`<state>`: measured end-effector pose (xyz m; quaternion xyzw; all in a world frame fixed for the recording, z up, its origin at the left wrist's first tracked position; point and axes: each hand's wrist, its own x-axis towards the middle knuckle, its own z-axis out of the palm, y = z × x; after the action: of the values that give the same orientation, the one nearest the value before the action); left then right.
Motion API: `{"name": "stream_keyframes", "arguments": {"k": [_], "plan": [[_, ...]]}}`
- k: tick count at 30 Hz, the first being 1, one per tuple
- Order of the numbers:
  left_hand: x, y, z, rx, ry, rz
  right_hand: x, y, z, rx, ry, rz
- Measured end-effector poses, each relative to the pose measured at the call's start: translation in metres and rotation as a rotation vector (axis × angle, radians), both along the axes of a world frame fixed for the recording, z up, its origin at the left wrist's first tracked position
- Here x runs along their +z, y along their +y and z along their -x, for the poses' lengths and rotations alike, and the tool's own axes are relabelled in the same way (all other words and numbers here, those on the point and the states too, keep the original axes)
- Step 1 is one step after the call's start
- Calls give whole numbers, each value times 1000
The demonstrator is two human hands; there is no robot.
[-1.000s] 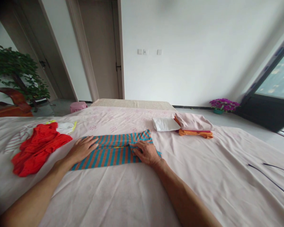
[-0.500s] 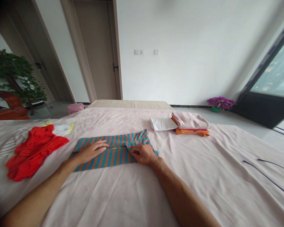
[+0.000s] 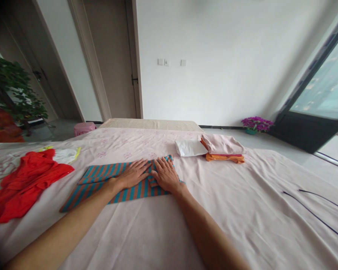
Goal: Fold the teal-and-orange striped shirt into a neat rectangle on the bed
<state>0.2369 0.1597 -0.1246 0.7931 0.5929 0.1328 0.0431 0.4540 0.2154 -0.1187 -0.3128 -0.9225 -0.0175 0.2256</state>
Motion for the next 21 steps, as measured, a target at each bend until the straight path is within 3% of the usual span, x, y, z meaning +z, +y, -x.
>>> {"name": "stream_keyframes", "arguments": {"k": [4, 11, 21], "plan": [[-10, -3, 9, -17, 93, -8, -18, 5, 0, -54, -132, -39], [-10, -27, 60, 64, 141, -8, -19, 9, 0, -60, -165, -86], [-16, -88, 151, 511, 152, 54, -19, 10, -1, -53, -168, -93]]}}
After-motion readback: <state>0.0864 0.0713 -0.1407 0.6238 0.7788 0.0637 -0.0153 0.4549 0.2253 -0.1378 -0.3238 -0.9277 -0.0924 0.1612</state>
